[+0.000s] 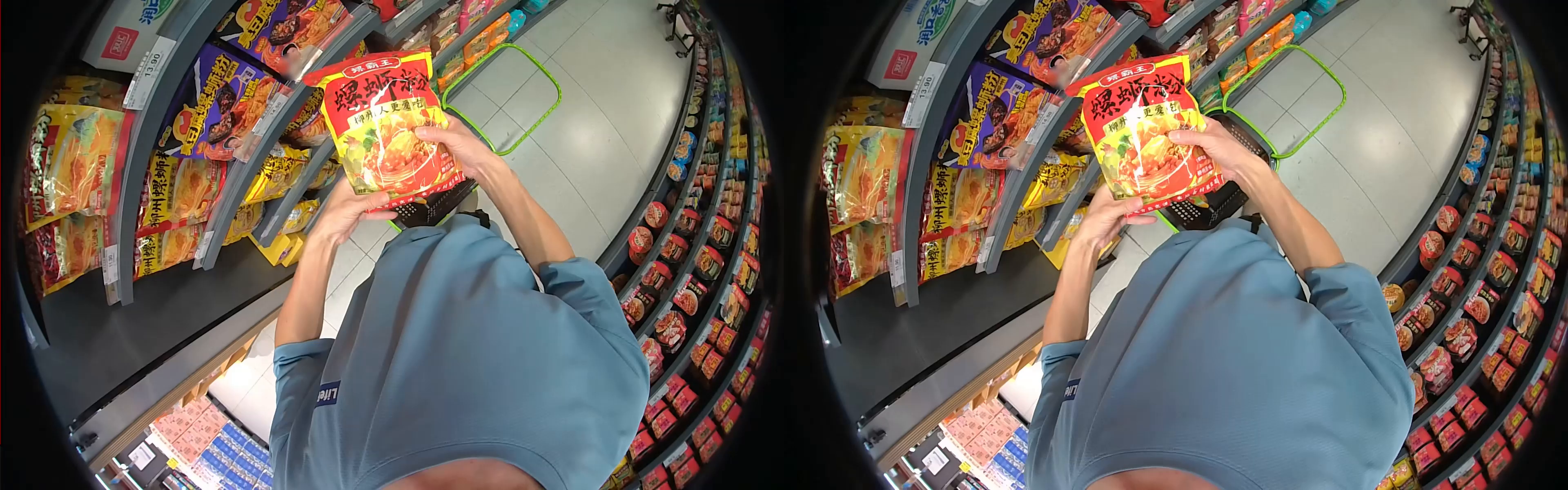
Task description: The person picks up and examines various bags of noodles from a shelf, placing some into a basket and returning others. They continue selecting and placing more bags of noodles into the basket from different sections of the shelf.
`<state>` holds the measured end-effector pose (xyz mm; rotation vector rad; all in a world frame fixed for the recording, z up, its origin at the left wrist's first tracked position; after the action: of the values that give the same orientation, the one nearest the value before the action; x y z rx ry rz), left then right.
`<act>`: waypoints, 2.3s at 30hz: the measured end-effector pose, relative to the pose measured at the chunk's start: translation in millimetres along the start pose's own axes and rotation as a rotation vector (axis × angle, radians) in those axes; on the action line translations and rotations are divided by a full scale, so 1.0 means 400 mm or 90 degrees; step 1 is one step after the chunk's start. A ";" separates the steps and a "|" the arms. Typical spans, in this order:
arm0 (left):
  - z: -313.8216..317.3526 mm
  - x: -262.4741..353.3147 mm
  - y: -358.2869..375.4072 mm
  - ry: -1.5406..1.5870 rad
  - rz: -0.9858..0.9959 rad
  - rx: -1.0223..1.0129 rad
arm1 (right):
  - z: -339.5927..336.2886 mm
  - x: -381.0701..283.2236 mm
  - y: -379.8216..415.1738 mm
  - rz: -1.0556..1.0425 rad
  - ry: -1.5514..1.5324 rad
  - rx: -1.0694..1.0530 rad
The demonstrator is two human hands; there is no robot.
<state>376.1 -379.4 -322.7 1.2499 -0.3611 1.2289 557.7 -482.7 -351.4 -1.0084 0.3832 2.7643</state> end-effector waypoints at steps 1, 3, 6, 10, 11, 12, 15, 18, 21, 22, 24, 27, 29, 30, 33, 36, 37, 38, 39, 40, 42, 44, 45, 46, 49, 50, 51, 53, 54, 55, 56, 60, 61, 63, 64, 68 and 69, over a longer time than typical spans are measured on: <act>0.005 -0.005 0.003 0.002 0.002 0.001 | 0.001 -0.001 0.002 0.000 0.011 0.010; 0.004 -0.010 0.001 -0.023 -0.003 0.049 | 0.002 -0.009 0.002 -0.003 0.035 0.029; 0.008 0.005 0.003 -0.055 0.017 0.091 | 0.000 -0.012 -0.013 -0.009 0.046 0.037; -0.021 0.060 -0.015 -0.118 0.055 0.179 | -0.004 -0.029 -0.073 -0.021 0.073 0.037; -0.027 0.084 -0.020 -0.147 0.074 0.184 | 0.018 -0.061 -0.080 -0.034 0.086 0.030; -0.030 0.111 -0.022 -0.173 0.092 0.190 | 0.039 -0.090 -0.086 -0.064 0.122 0.019; -0.033 0.177 -0.018 -0.232 0.129 0.191 | 0.083 -0.165 -0.094 -0.116 0.213 -0.001; -0.013 0.214 0.005 -0.339 0.193 0.171 | 0.080 -0.184 -0.110 -0.123 0.164 -0.032; -0.048 0.244 0.032 -0.419 0.210 0.178 | 0.142 -0.221 -0.071 -0.135 0.090 -0.015; -0.041 0.266 0.047 -0.443 0.294 0.194 | 0.154 -0.230 -0.078 -0.115 0.086 -0.001; 0.015 0.328 0.082 -0.243 0.348 0.119 | 0.188 -0.268 -0.095 -0.166 0.133 -0.067; 0.072 0.435 0.160 -0.285 0.460 0.172 | 0.315 -0.387 -0.083 -0.219 0.197 -0.129; 0.090 0.514 0.216 -0.277 0.547 0.178 | 0.394 -0.445 -0.098 -0.271 0.262 -0.188; 0.087 0.555 0.242 -0.318 0.582 0.213 | 0.449 -0.478 -0.109 -0.280 0.284 -0.204; 0.071 0.672 0.303 -0.232 0.661 0.270 | 0.620 -0.554 -0.177 -0.222 0.286 -0.262; -0.008 0.767 0.327 -0.254 0.625 0.358 | 0.726 -0.600 -0.305 -0.203 0.340 -0.276; -0.039 0.795 0.329 -0.242 0.620 0.375 | 0.748 -0.599 -0.357 -0.146 0.332 -0.290; -0.076 0.822 0.331 -0.254 0.607 0.399 | 0.767 -0.598 -0.406 -0.091 0.324 -0.303; -0.106 0.848 0.332 -0.260 0.616 0.413 | 0.786 -0.605 -0.448 -0.097 0.326 -0.305; -0.134 0.871 0.331 -0.259 0.617 0.438 | 0.806 -0.610 -0.485 -0.093 0.313 -0.330; -0.183 0.915 0.320 -0.256 0.622 0.461 | 0.836 -0.621 -0.558 -0.077 0.307 -0.362; -0.226 0.954 0.318 -0.360 0.621 0.599 | 0.856 -0.624 -0.610 -0.079 0.325 -0.353; -0.235 0.968 0.312 -0.359 0.622 0.599 | 0.859 -0.621 -0.640 -0.078 0.337 -0.344; -0.243 0.979 0.313 -0.485 0.595 0.745 | 0.861 -0.619 -0.671 -0.089 0.339 -0.337; -0.250 0.988 0.291 -0.702 0.509 0.948 | 0.859 -0.602 -0.759 -0.209 0.465 -0.350; -0.256 0.983 0.275 -0.729 0.500 0.971 | 0.851 -0.592 -0.781 -0.212 0.481 -0.365; -0.253 0.974 0.260 -0.756 0.489 0.995 | 0.855 -0.588 -0.765 -0.206 0.479 -0.366; -0.216 0.958 0.251 -0.758 0.451 1.041 | 0.854 -0.592 -0.708 -0.203 0.628 -0.206; -0.199 0.953 0.249 -0.783 0.438 1.093 | 0.849 -0.598 -0.720 -0.215 0.647 -0.195; -0.190 0.952 0.243 -0.810 0.426 1.145 | 0.843 -0.603 -0.739 -0.211 0.650 -0.199; -0.190 0.950 0.229 -0.857 0.403 1.198 | 0.840 -0.608 -0.755 -0.269 0.715 -0.227; -0.187 0.950 0.223 -0.890 0.315 1.138 | 0.823 -0.615 -0.795 -0.384 0.810 -0.248; -0.184 0.953 0.217 -0.929 0.329 1.106 | 0.824 -0.612 -0.781 -0.382 0.808 -0.245; -0.191 0.959 0.207 -0.969 0.343 1.072 | 0.819 -0.598 -0.762 -0.252 0.721 -0.170; -0.206 0.967 0.196 -0.976 0.352 1.040 | 0.815 -0.588 -0.800 -0.301 0.711 -0.219; -0.262 0.984 0.173 -0.964 0.350 1.013 | 0.842 -0.569 -0.833 -0.434 0.886 -0.161; -0.266 0.987 0.175 -0.969 0.352 1.006 | 0.843 -0.567 -0.836 -0.434 0.883 -0.153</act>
<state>424.5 -103.6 -16.6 3.5878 -0.8977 0.5240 607.7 -80.9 -15.1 -2.3923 -0.1624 1.1939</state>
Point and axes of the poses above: each hand's wrist, its own y-axis away from the middle knuckle, its own z-axis out of the palm, x = y × z, the point moved 4 cm from there along -y, towards the middle knuckle, and after that the axes turned 2 degrees about -x, right-handed, at the moved point
